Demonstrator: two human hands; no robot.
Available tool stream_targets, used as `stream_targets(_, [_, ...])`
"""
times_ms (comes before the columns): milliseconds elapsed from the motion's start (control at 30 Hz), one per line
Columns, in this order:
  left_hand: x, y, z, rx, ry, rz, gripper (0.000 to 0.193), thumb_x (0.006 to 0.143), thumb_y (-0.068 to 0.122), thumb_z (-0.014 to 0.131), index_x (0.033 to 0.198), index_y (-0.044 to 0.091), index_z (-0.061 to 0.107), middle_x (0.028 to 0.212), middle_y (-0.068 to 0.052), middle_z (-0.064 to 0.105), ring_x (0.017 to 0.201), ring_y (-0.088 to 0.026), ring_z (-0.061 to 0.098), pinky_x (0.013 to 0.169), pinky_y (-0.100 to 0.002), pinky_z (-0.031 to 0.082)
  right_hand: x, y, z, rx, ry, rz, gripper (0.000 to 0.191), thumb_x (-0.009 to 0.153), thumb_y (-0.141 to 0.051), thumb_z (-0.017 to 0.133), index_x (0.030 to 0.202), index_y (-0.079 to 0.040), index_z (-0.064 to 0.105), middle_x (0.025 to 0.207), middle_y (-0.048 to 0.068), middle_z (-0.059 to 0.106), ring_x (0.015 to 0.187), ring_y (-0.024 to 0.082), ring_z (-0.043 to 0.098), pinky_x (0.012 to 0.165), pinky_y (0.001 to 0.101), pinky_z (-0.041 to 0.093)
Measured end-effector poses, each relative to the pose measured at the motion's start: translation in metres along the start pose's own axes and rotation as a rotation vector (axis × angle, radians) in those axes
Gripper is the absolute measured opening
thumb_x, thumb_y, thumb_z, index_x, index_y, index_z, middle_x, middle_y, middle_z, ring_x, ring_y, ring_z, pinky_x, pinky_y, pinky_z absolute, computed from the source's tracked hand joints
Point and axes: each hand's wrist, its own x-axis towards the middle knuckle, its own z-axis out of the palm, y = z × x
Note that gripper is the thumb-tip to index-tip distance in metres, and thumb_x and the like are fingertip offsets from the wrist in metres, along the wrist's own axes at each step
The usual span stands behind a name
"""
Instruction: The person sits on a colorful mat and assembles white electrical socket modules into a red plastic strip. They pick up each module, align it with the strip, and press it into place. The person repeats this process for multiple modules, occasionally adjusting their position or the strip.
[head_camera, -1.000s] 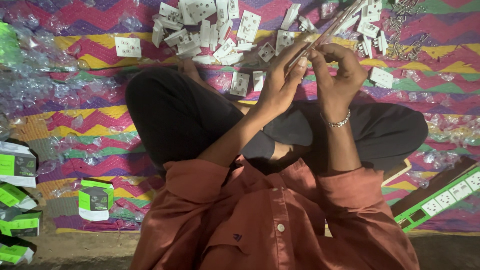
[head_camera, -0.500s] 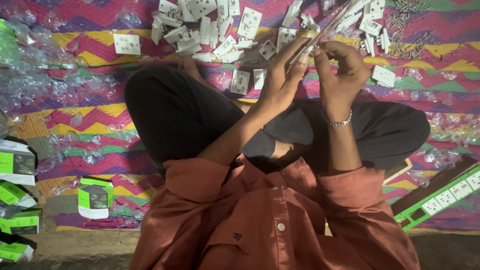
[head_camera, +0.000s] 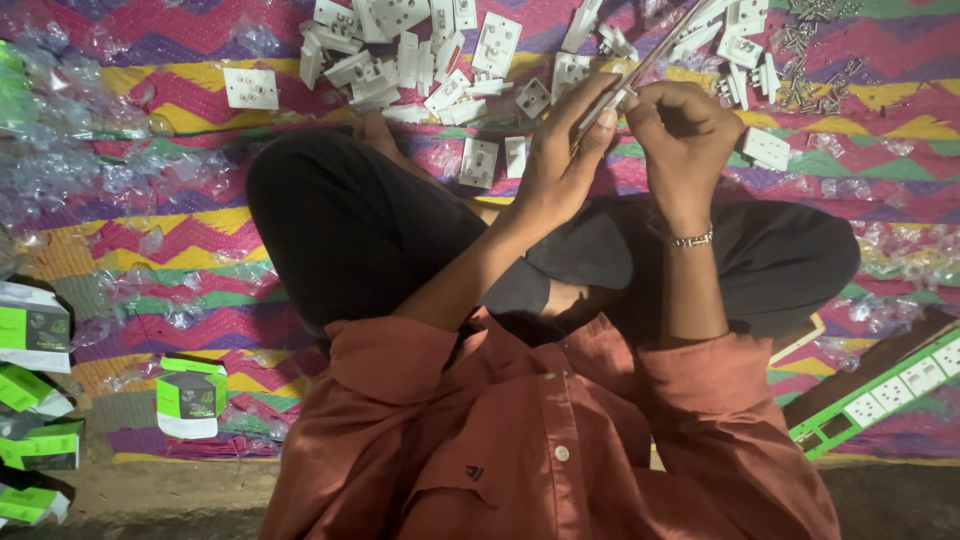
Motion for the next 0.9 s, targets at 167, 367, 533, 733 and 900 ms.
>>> stream_targets(167, [0.007, 0.019, -0.007, 0.001, -0.007, -0.002, 0.044, 0.113, 0.035, 0.055, 0.145, 0.005, 0.056, 0.136, -0.012, 0.066, 0.117, -0.021, 0.068, 0.105, -0.035, 0.056, 0.001, -0.003, 0.005, 0.04, 0.009, 0.016, 0.003, 0.099, 0.005, 0.077, 0.099, 0.004, 0.074, 0.09, -0.001, 0.069, 0.077, 0.003, 0.058, 0.069, 0.0202, 0.046])
stream_targets(367, [0.037, 0.057, -0.005, 0.001, -0.011, -0.011, 0.045, 0.113, 0.035, 0.054, 0.145, 0.005, 0.054, 0.139, -0.014, 0.063, 0.125, -0.023, 0.066, 0.106, -0.036, 0.055, 0.025, -0.025, 0.001, 0.063, -0.007, 0.036, 0.003, 0.099, 0.006, 0.075, 0.102, 0.004, 0.074, 0.092, -0.001, 0.07, 0.079, 0.004, 0.06, 0.07, 0.0203, 0.048])
stream_targets(533, [0.089, 0.158, 0.016, 0.014, -0.007, 0.012, 0.045, 0.114, 0.035, 0.053, 0.144, 0.002, 0.054, 0.138, -0.015, 0.064, 0.127, -0.025, 0.064, 0.11, -0.037, 0.051, 0.078, -0.144, -0.024, 0.022, -0.014, 0.032, 0.002, 0.1, 0.004, 0.075, 0.101, 0.004, 0.073, 0.097, 0.003, 0.072, 0.085, 0.007, 0.065, 0.076, 0.0216, 0.052])
stream_targets(733, [0.215, 0.308, 0.047, 0.004, -0.044, 0.072, 0.043, 0.112, 0.033, 0.053, 0.139, 0.0, 0.056, 0.128, -0.012, 0.066, 0.118, -0.021, 0.063, 0.105, -0.033, 0.049, 0.202, -0.301, -0.059, -0.029, 0.002, 0.017, 0.008, 0.099, -0.006, 0.072, 0.099, 0.002, 0.074, 0.094, 0.004, 0.073, 0.084, 0.008, 0.067, 0.075, 0.0244, 0.054])
stream_targets(900, [0.283, 0.39, 0.091, 0.056, -0.069, -0.035, 0.042, 0.11, 0.032, 0.052, 0.135, 0.0, 0.061, 0.116, -0.01, 0.066, 0.099, -0.019, 0.059, 0.091, -0.031, 0.049, 0.271, -0.381, -0.1, 0.047, 0.039, 0.01, 0.009, 0.101, -0.008, 0.07, 0.102, 0.001, 0.069, 0.091, 0.002, 0.069, 0.083, 0.007, 0.062, 0.076, 0.0234, 0.052])
